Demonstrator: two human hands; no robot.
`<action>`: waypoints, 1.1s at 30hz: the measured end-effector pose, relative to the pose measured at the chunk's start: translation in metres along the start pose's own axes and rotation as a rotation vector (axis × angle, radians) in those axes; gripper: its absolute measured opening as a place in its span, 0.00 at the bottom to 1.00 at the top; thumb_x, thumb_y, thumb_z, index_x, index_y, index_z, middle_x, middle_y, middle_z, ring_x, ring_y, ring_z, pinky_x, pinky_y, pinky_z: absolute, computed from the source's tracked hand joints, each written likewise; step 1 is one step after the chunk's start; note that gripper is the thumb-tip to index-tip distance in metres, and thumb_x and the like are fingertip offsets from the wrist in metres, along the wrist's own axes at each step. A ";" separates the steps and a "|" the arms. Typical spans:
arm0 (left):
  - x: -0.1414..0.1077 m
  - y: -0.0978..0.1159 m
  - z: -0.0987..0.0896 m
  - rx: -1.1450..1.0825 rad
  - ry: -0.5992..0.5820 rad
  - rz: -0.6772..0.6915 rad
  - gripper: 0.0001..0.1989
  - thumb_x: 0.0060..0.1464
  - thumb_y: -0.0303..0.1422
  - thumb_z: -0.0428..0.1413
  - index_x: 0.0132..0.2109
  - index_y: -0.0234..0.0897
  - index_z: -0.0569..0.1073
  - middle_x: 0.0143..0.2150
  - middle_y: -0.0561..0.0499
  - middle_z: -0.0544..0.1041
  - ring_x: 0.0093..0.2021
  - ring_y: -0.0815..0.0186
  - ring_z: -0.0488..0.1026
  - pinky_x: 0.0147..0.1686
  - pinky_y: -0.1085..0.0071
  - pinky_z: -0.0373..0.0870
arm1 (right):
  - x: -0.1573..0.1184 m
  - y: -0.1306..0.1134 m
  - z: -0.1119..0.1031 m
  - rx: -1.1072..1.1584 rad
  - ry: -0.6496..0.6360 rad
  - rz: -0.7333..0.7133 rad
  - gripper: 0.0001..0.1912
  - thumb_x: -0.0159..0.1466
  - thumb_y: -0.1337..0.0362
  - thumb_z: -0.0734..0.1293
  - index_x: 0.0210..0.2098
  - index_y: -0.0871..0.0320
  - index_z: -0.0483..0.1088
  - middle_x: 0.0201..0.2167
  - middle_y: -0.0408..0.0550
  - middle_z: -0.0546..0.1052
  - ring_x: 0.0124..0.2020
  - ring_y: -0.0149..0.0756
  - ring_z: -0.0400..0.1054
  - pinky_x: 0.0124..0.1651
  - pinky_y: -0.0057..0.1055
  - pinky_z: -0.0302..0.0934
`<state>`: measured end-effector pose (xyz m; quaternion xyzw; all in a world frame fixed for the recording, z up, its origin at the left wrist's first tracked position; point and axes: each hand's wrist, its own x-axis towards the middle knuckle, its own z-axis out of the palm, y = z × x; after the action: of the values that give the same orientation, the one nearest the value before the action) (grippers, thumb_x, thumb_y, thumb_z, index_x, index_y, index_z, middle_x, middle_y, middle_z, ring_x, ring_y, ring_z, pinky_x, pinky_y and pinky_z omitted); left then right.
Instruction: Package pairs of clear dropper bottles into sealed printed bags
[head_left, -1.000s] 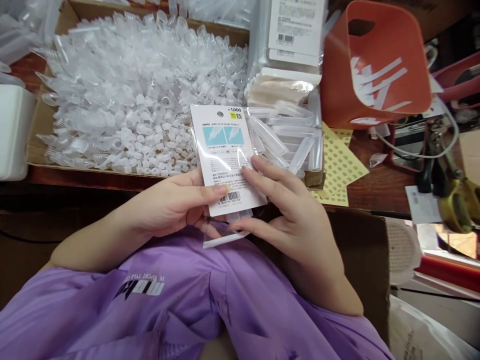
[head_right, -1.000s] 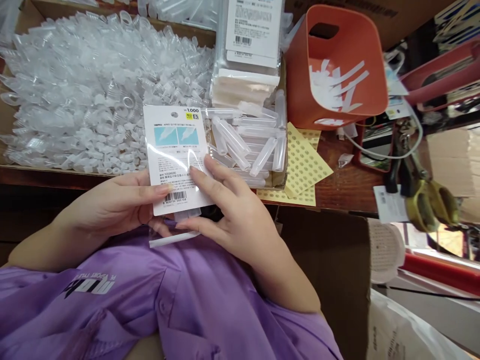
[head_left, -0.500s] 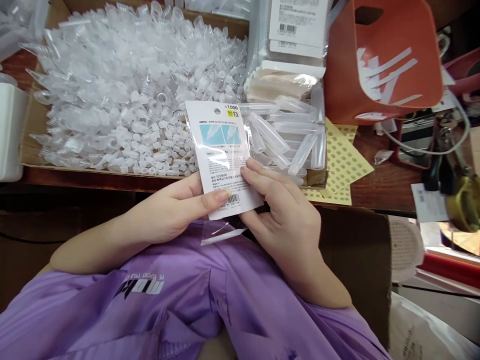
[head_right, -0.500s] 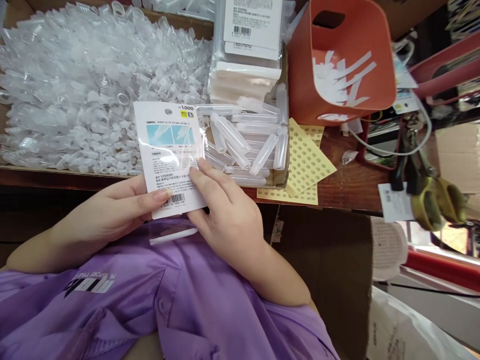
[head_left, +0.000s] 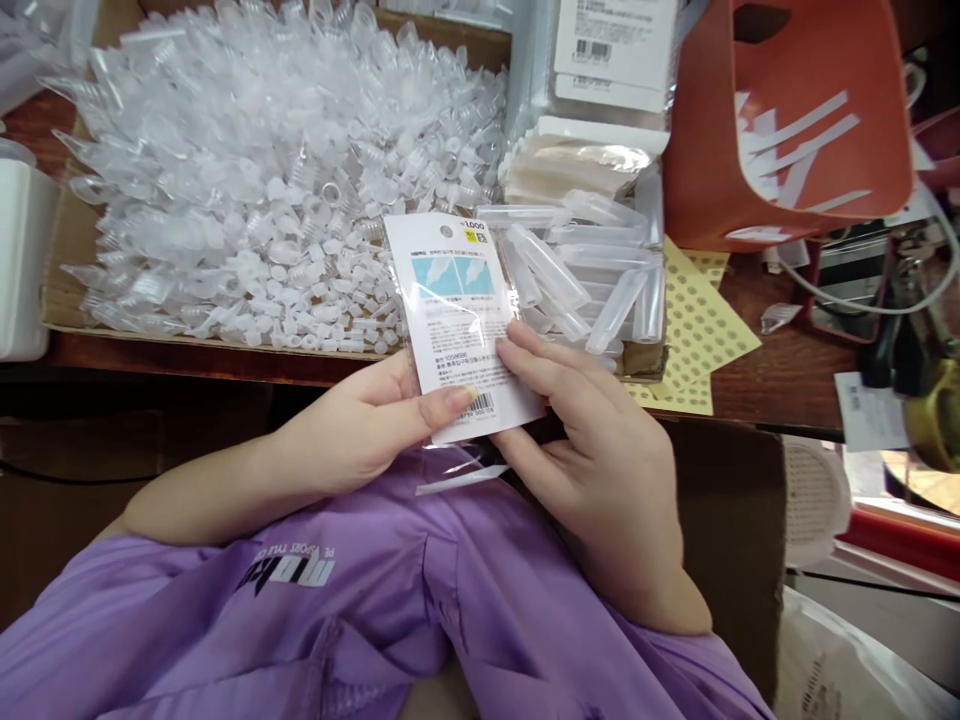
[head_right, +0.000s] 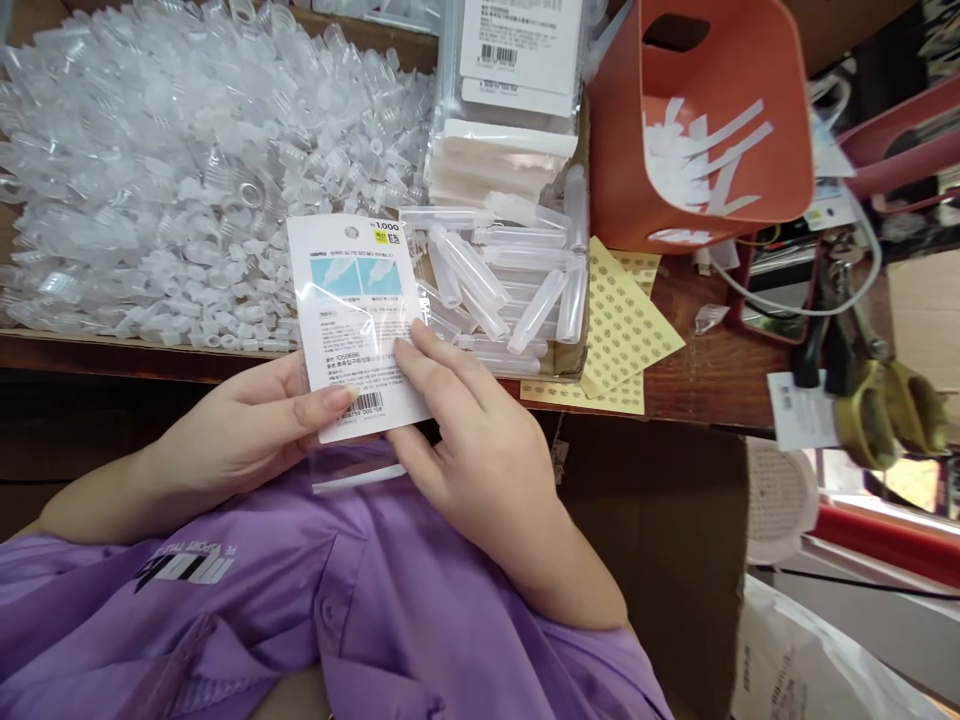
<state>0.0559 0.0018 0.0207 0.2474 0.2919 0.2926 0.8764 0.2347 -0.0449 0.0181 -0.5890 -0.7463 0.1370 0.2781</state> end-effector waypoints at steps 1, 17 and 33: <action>0.000 -0.001 0.000 0.005 -0.017 0.004 0.13 0.59 0.29 0.59 0.52 0.38 0.79 0.58 0.47 0.77 0.62 0.55 0.69 0.65 0.59 0.60 | 0.000 -0.001 0.000 -0.010 0.013 0.000 0.21 0.62 0.69 0.66 0.56 0.55 0.70 0.58 0.52 0.74 0.56 0.43 0.71 0.57 0.38 0.70; -0.007 0.006 -0.004 -0.054 0.087 -0.141 0.11 0.58 0.31 0.60 0.48 0.36 0.80 0.50 0.44 0.82 0.51 0.55 0.77 0.56 0.59 0.70 | -0.008 -0.002 -0.007 0.011 -0.045 -0.064 0.25 0.63 0.65 0.69 0.60 0.53 0.67 0.61 0.51 0.70 0.58 0.44 0.69 0.61 0.40 0.67; -0.011 -0.004 -0.010 0.000 0.012 -0.144 0.16 0.60 0.33 0.59 0.55 0.39 0.77 0.57 0.45 0.77 0.51 0.58 0.78 0.54 0.63 0.72 | -0.023 -0.003 0.018 0.091 0.139 -0.156 0.32 0.61 0.69 0.71 0.64 0.50 0.63 0.62 0.52 0.69 0.58 0.43 0.70 0.58 0.38 0.71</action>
<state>0.0440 -0.0057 0.0148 0.2238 0.3143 0.2302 0.8934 0.2255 -0.0654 -0.0012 -0.5240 -0.7618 0.1074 0.3655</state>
